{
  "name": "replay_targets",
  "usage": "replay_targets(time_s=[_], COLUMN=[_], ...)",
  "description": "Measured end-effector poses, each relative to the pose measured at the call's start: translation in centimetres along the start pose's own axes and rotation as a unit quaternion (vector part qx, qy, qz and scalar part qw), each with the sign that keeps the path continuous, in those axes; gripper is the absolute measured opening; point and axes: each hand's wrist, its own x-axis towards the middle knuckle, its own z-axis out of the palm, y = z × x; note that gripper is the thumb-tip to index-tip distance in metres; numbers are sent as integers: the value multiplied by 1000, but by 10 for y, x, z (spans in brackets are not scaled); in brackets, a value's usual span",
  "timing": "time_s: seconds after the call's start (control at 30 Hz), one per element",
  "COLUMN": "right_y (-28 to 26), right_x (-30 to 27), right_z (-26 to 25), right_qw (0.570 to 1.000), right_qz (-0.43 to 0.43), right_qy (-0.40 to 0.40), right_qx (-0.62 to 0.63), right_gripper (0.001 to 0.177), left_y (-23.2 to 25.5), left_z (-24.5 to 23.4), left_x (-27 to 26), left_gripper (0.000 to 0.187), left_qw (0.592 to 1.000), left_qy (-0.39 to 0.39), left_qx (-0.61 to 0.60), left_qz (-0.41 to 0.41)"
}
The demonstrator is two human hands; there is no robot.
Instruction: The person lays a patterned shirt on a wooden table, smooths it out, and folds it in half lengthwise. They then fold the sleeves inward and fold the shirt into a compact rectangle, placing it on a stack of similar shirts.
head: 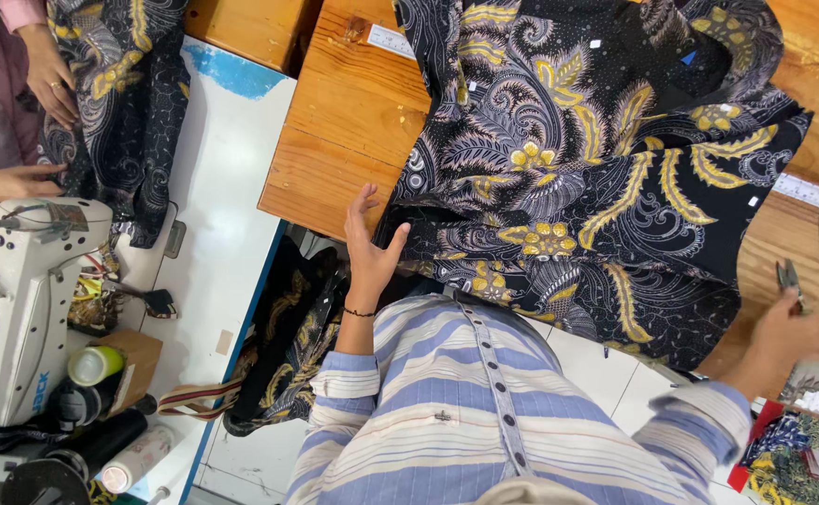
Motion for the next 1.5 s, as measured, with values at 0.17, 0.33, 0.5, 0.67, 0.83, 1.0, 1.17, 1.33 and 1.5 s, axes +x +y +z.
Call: replay_targets(time_s=[0.17,0.33,0.5,0.67,0.83,1.0,1.17,1.33,1.5], right_y=[57,39,16,-95,-241,-292,-285,-186,-25], right_x=[-23,2,31,-31,-148,-208,-195,-74,6], right_z=[2,8,33,16,-20,2,12,-43,-47], right_qw=[990,969,814,724,696,686,731,751,948], right_qz=[-137,-221,0,22,-168,-168,-174,19,-11], right_qy=[17,43,-141,-224,-434,-473,-414,-167,92], right_qx=[-30,-103,564,652,547,527,513,638,306], right_gripper=[41,21,16,45,42,31,16,14,14], left_y=[7,15,27,41,51,49,46,35,15], left_z=[3,17,21,14,26,41,44,30,-10], left_x=[25,41,30,6,-14,-22,-26,-11,9], left_gripper=[48,28,29,28,26,26,25,24,21], left_qw=[992,985,970,972,969,967,970,979,992], left_qy=[-76,-144,-152,-127,-119,-100,-106,-63,56], left_qx=[3,-26,12,32,24,-31,-36,28,86], left_qz=[104,86,191,196,214,233,217,190,68])
